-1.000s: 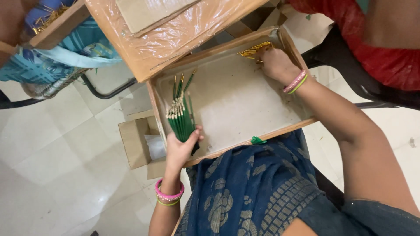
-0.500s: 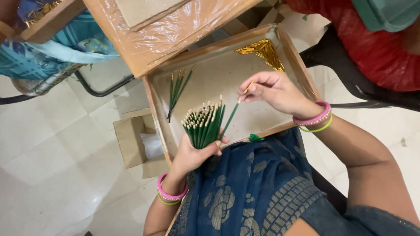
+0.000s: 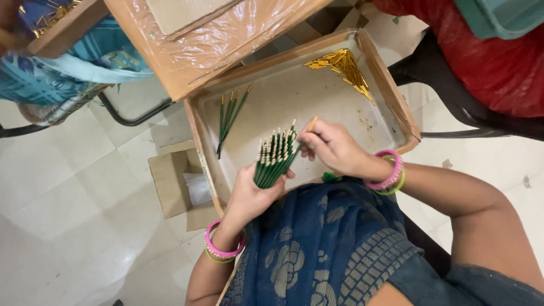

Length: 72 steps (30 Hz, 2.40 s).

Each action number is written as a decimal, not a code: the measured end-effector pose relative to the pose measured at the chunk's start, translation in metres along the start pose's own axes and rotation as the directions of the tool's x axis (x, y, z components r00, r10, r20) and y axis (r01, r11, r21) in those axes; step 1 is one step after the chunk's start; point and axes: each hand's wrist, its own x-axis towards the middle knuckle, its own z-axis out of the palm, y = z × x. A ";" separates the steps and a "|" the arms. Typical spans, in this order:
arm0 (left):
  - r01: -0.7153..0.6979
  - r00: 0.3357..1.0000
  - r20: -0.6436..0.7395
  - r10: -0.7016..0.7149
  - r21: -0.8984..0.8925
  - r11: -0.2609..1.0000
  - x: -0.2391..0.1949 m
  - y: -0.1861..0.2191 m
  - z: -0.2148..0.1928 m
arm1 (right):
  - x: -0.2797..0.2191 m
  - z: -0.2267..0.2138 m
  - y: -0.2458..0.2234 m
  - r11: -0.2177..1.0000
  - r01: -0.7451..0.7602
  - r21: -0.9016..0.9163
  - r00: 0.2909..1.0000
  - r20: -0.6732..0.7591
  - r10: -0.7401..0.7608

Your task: The person gathers green sticks into a bundle, presses the stick tips into a black block, taps the bundle against a ridged board to align the tips, and attaches small gold foil pieces to the stick tips one at a time, holding finished sticks in a cardboard tray.

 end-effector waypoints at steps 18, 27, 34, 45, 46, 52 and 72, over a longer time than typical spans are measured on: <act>0.356 0.865 -0.248 -0.436 -0.308 0.882 -0.012 -0.063 -0.026 | 0.100 -0.131 0.096 0.420 -0.307 -0.854 0.943 -0.214 0.256; 0.117 0.990 0.002 -0.138 -0.549 0.827 -0.005 -0.026 -0.014 | 0.040 -0.094 0.011 0.979 -0.171 -0.107 0.984 -0.059 0.166; 0.201 0.979 0.126 -0.159 -0.486 0.851 -0.011 0.005 -0.006 | 0.008 -0.048 -0.041 0.937 -0.118 0.330 0.993 0.054 0.107; 0.185 0.982 0.126 -0.142 -0.472 0.862 -0.006 0.006 0.000 | -0.007 -0.011 -0.022 0.956 0.071 0.286 0.997 -0.034 -0.064; 0.184 0.982 0.128 -0.140 -0.473 0.862 -0.005 0.006 0.002 | -0.008 -0.006 -0.017 0.956 0.071 0.284 0.997 -0.036 -0.064; -0.149 0.988 -0.058 0.147 -0.038 0.988 0.007 -0.008 0.005 | 0.008 0.002 0.001 0.979 0.077 -0.188 0.997 0.005 -0.078; 0.190 0.926 -0.261 -0.272 -0.298 0.935 -0.008 -0.056 -0.014 | 0.064 -0.124 0.090 0.310 -0.261 -0.914 0.950 -0.188 0.248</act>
